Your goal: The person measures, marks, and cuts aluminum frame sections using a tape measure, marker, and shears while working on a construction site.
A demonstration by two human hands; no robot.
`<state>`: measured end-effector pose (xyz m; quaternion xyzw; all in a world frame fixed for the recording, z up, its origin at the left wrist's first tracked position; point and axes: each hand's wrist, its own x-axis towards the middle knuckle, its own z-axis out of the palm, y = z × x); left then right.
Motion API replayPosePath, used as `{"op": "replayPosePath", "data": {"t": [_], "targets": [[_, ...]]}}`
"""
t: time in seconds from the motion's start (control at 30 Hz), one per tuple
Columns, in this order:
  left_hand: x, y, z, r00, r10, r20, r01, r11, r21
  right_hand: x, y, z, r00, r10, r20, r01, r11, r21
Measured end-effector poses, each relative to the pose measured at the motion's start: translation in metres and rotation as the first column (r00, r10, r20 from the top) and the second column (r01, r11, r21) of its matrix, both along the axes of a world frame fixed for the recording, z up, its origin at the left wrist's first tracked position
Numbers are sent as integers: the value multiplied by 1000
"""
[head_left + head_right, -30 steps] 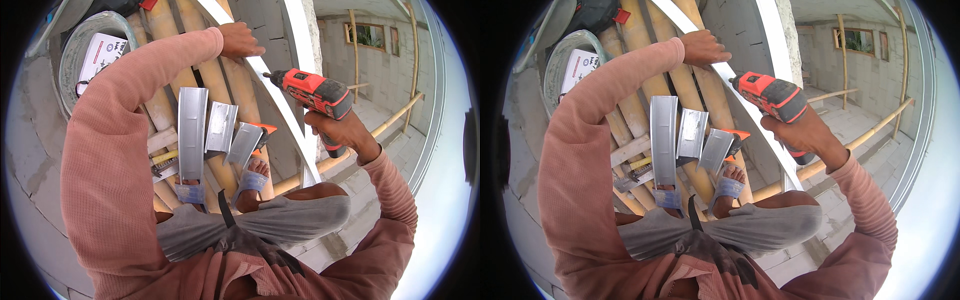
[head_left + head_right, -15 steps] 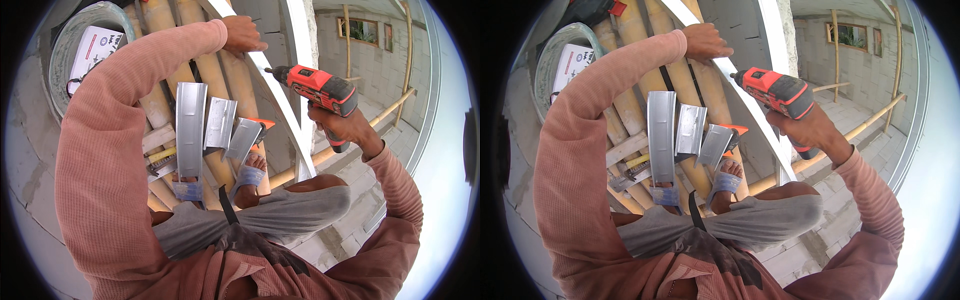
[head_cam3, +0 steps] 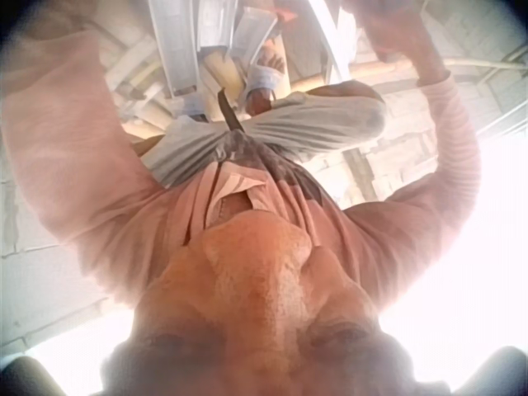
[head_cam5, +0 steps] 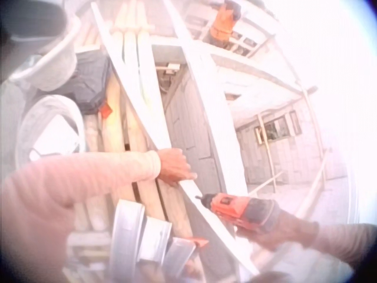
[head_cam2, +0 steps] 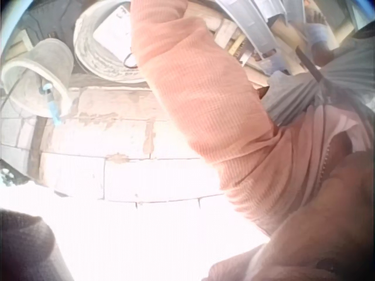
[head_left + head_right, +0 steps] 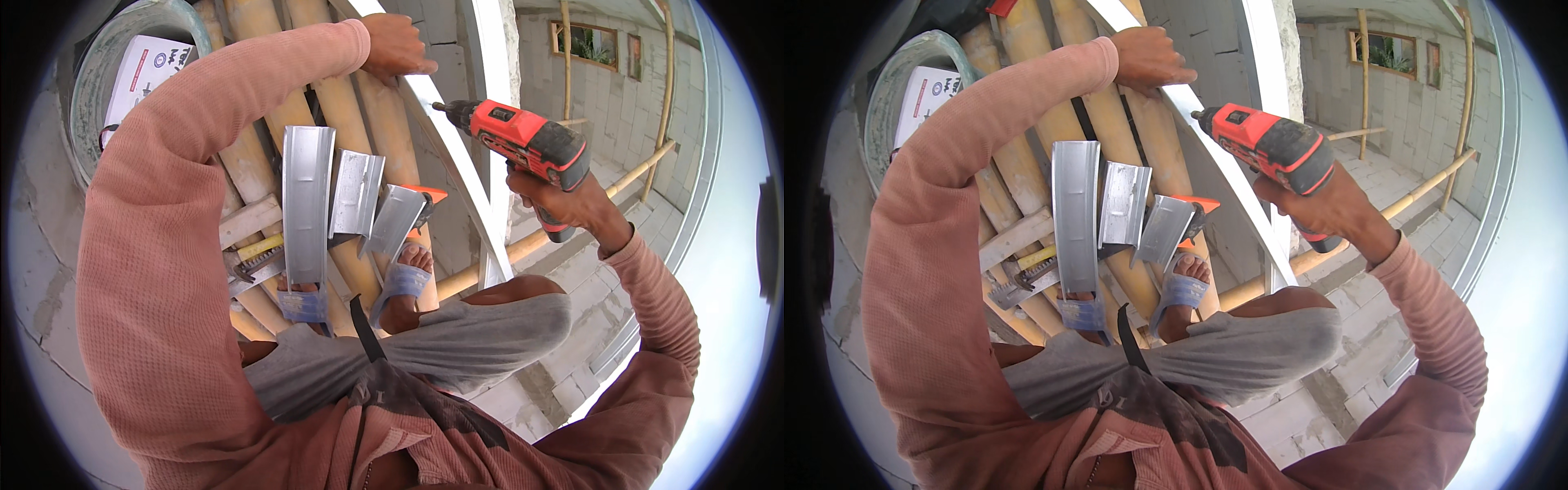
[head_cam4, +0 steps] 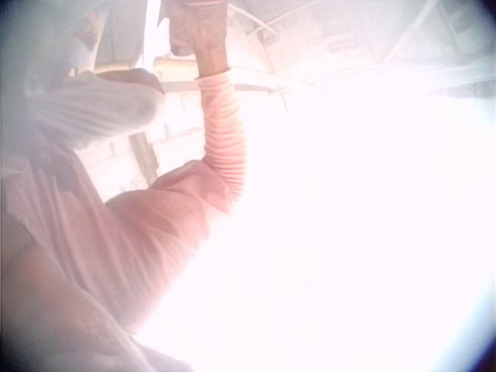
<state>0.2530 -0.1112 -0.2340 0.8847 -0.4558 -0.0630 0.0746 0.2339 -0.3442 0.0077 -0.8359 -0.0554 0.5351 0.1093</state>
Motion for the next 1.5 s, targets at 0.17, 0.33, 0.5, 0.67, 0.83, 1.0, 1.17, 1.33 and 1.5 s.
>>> {"op": "replayPosePath", "data": {"t": [0.17, 0.33, 0.5, 0.67, 0.83, 1.0, 1.17, 1.33, 1.5], "targets": [[0, -2, 1, 1000, 3, -12, -3, 1000, 31, 8, -3, -2, 997, 71, -35, -73, 996, -60], [0, -3, 1, 1000, 16, -26, -15, 998, 55, 7, -3, -2, 994, 103, -18, -104, 995, -11], [2, -2, -1, 1000, -3, -15, 3, 1000, 23, 11, -3, -3, 988, 150, -17, -151, 989, -11], [2, -1, 0, 1000, -8, -7, 8, 1000, 0, 15, 6, 2, 970, 242, 3, -242, 970, -8], [2, -2, -1, 1000, -1, -31, 2, 1000, 20, 11, 4, 4, 978, 208, 4, -208, 978, 23], [1, -1, 5, 999, -11, -39, 10, 1000, -23, 14, 5, 5, 960, 279, 31, -280, 958, 51], [0, 0, 6, 999, -6, -37, 6, 1000, 10, 17, -7, -2, 916, 372, 151, -398, 888, 228], [1, 1, 8, 1000, -5, -16, 5, 1000, 20, 22, -12, -6, 917, 367, 157, -397, 878, 268], [0, 1, 5, 1000, -1, -23, 1, 1000, 1, 26, -2, -3, 885, 412, 215, -462, 832, 308]]}}
